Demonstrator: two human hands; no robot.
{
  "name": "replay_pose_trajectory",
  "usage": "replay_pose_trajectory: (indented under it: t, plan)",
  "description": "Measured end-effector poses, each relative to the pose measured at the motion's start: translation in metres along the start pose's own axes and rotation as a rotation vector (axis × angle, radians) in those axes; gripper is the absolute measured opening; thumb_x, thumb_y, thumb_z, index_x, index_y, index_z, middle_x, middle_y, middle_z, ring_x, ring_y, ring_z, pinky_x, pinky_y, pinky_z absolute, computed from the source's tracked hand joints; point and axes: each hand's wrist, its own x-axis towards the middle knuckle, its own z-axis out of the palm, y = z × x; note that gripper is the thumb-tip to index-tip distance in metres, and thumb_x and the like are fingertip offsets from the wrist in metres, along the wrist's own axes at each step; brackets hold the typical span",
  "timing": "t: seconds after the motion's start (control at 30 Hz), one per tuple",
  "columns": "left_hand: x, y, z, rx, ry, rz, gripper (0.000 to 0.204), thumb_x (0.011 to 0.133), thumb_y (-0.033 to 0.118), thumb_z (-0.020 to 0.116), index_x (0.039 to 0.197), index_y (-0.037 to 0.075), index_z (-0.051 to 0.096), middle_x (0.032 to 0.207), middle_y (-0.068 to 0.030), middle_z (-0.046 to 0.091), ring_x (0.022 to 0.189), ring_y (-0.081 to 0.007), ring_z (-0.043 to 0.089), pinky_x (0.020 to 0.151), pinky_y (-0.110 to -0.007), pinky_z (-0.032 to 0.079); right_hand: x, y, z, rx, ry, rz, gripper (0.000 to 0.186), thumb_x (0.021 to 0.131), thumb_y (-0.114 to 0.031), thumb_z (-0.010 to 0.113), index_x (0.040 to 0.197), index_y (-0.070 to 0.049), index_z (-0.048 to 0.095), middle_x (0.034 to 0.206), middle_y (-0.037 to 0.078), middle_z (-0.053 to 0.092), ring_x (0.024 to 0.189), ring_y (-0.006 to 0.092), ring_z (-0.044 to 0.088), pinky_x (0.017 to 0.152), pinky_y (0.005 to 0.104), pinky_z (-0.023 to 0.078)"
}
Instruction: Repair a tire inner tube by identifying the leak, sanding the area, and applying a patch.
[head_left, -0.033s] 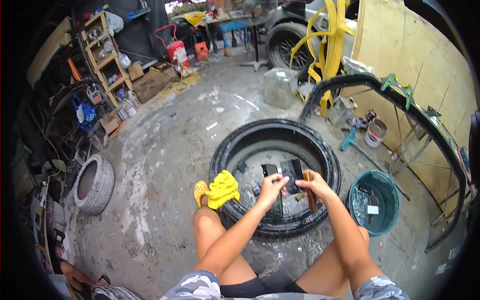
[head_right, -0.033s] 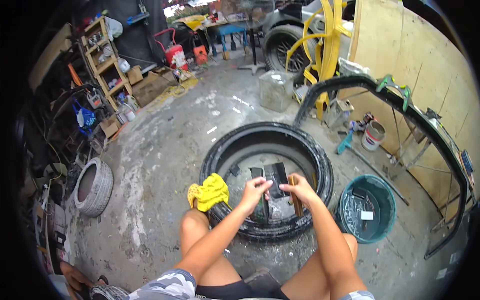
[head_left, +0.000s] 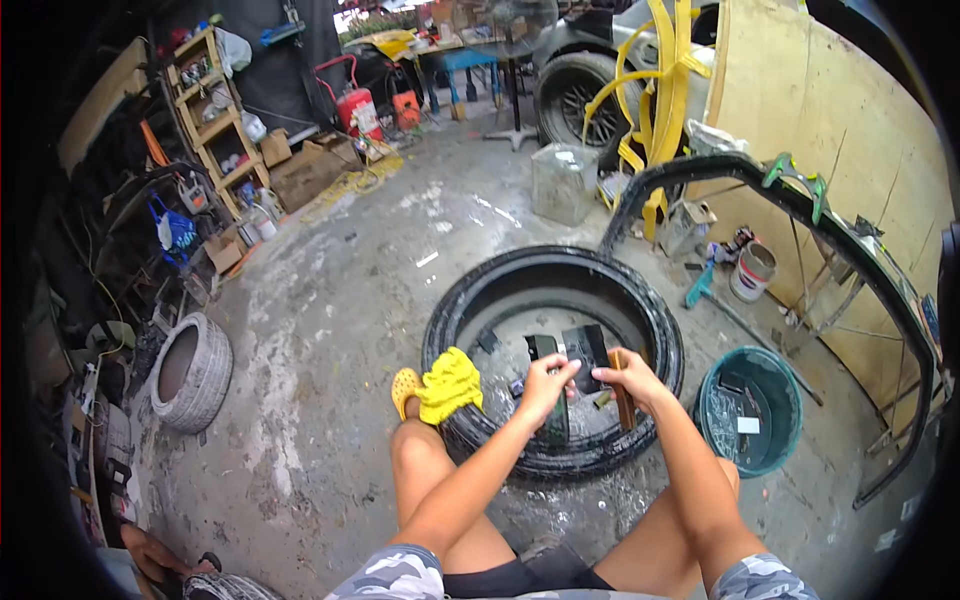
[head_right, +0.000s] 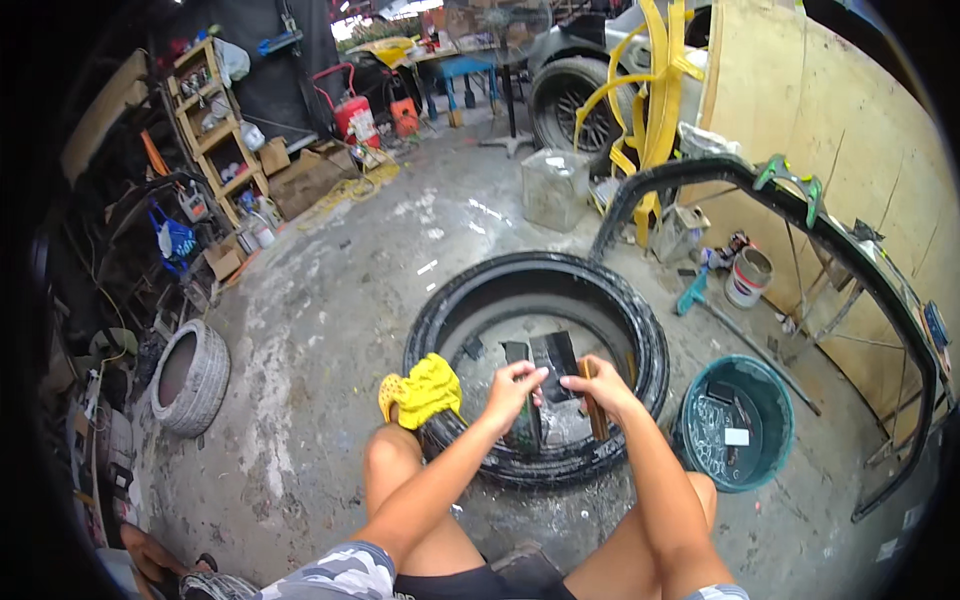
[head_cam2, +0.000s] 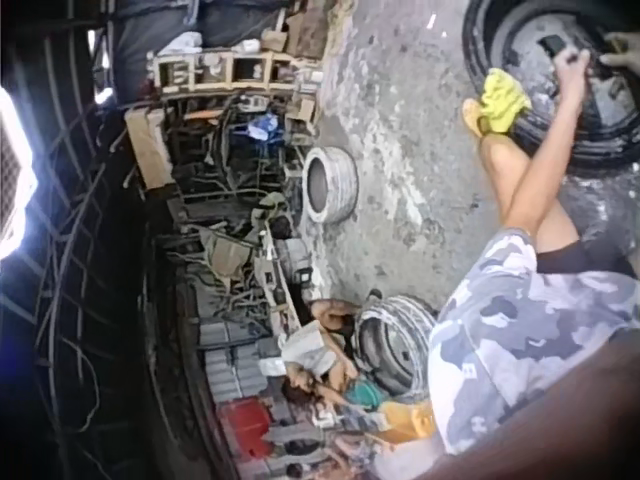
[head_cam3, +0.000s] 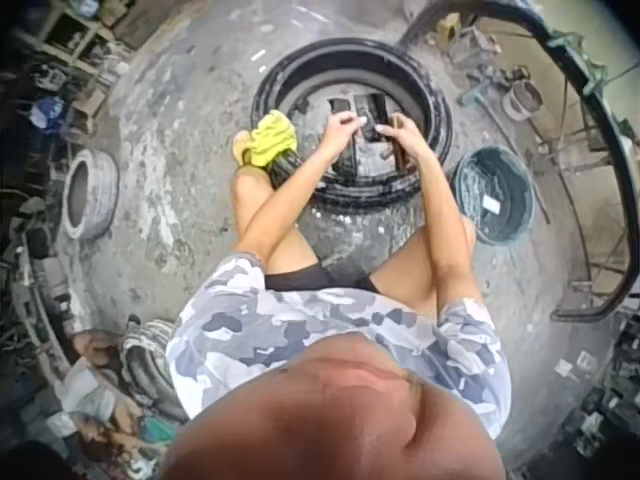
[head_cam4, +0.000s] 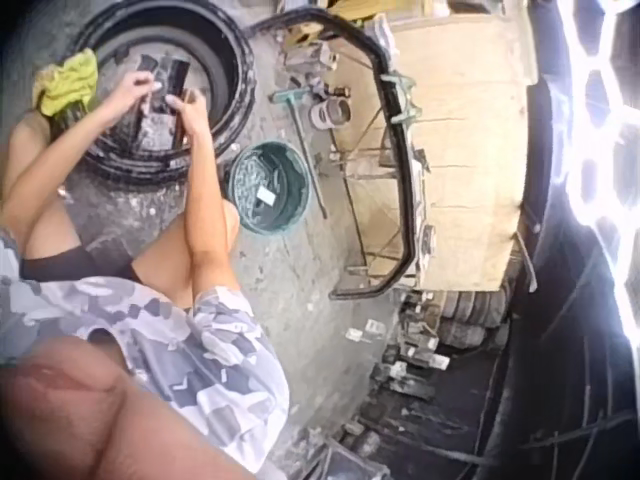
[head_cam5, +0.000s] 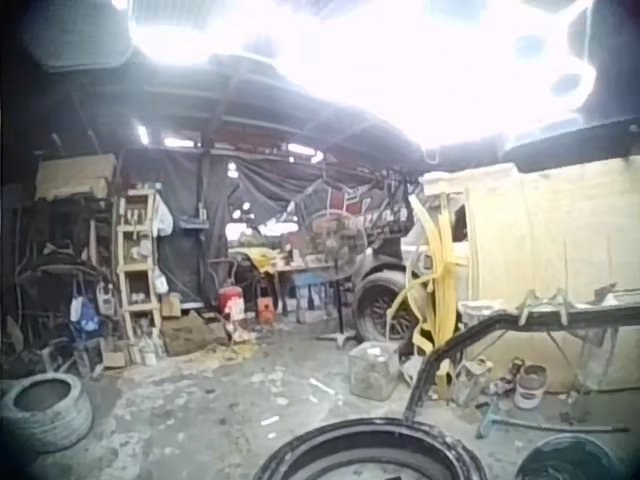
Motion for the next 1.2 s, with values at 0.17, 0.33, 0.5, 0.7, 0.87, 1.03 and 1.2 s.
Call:
replay_pose_trajectory:
  t: [0.17, 0.33, 0.5, 0.7, 0.87, 1.03, 1.2]
  plan:
    - [-0.004, -0.005, -0.002, -0.005, 0.014, 0.035, 0.017, 0.089, 0.016, 0.071, 0.088, 0.001, 0.063, 0.077, -0.0011, 0.060, 0.062, -0.0086, 0.060, 0.052, -0.024, 0.051, -0.005, -0.001, 0.006, 0.037, -0.018, -0.014, 0.038, 0.078, -0.010, 0.080, 0.107, -0.001, 0.056, 0.077, 0.002, 0.058, 0.053, 0.0101, 0.053, 0.046, 0.0246, 0.045]
    - [-0.006, -0.003, -0.004, -0.006, -0.033, 0.013, 0.022, 0.090, 0.019, 0.070, 0.099, 0.000, 0.062, 0.086, -0.0035, 0.062, 0.068, -0.0117, 0.063, 0.055, -0.024, 0.053, -0.010, -0.006, 0.011, 0.053, 0.055, -0.050, 0.032, 0.077, -0.004, 0.079, 0.097, -0.003, 0.054, 0.072, 0.001, 0.053, 0.050, 0.0102, 0.052, 0.043, 0.0245, 0.043]
    - [-0.006, 0.004, -0.002, -0.018, -0.046, 0.003, 0.024, 0.091, 0.020, 0.069, 0.101, 0.000, 0.059, 0.081, -0.0044, 0.061, 0.069, -0.0133, 0.063, 0.060, -0.027, 0.052, -0.007, -0.005, 0.009, 0.043, 0.100, -0.080, 0.031, 0.077, -0.003, 0.079, 0.097, -0.004, 0.054, 0.071, 0.000, 0.053, 0.050, 0.0105, 0.052, 0.043, 0.0252, 0.043]
    - [-0.003, -0.001, -0.007, 0.021, -0.184, -0.085, 0.019, 0.093, 0.020, 0.066, 0.098, 0.001, 0.061, 0.080, -0.0050, 0.064, 0.069, -0.0124, 0.065, 0.060, -0.025, 0.053, -0.008, -0.014, 0.013, 0.083, 0.159, -0.180, 0.032, 0.076, -0.004, 0.080, 0.097, -0.002, 0.056, 0.070, 0.000, 0.054, 0.050, 0.0100, 0.051, 0.044, 0.0253, 0.042]
    - [-0.004, -0.002, -0.007, 0.051, -0.179, -0.083, 0.015, 0.094, 0.018, 0.065, 0.092, 0.003, 0.061, 0.079, -0.0043, 0.064, 0.068, -0.0114, 0.064, 0.059, -0.024, 0.052, -0.004, -0.013, 0.011, 0.100, 0.151, -0.224, 0.030, 0.077, -0.005, 0.079, 0.098, -0.003, 0.057, 0.071, 0.001, 0.057, 0.052, 0.0087, 0.051, 0.045, 0.0240, 0.042]
    - [-0.005, -0.003, -0.009, 0.044, -0.132, -0.079, 0.014, 0.094, 0.017, 0.064, 0.090, 0.004, 0.060, 0.078, -0.0027, 0.063, 0.068, -0.0111, 0.064, 0.059, -0.024, 0.052, -0.003, -0.015, 0.013, 0.127, 0.133, -0.186, 0.028, 0.078, -0.007, 0.079, 0.096, -0.004, 0.057, 0.069, 0.000, 0.057, 0.053, 0.0091, 0.053, 0.047, 0.0245, 0.044]
    - [-0.008, 0.005, -0.008, -0.003, -0.075, -0.066, 0.015, 0.094, 0.016, 0.065, 0.088, 0.004, 0.059, 0.076, -0.0033, 0.061, 0.067, -0.0113, 0.061, 0.061, -0.024, 0.050, 0.001, -0.009, 0.009, 0.116, 0.082, -0.195, 0.027, 0.078, -0.006, 0.078, 0.094, -0.005, 0.057, 0.067, 0.000, 0.057, 0.053, 0.0098, 0.054, 0.048, 0.0252, 0.045]
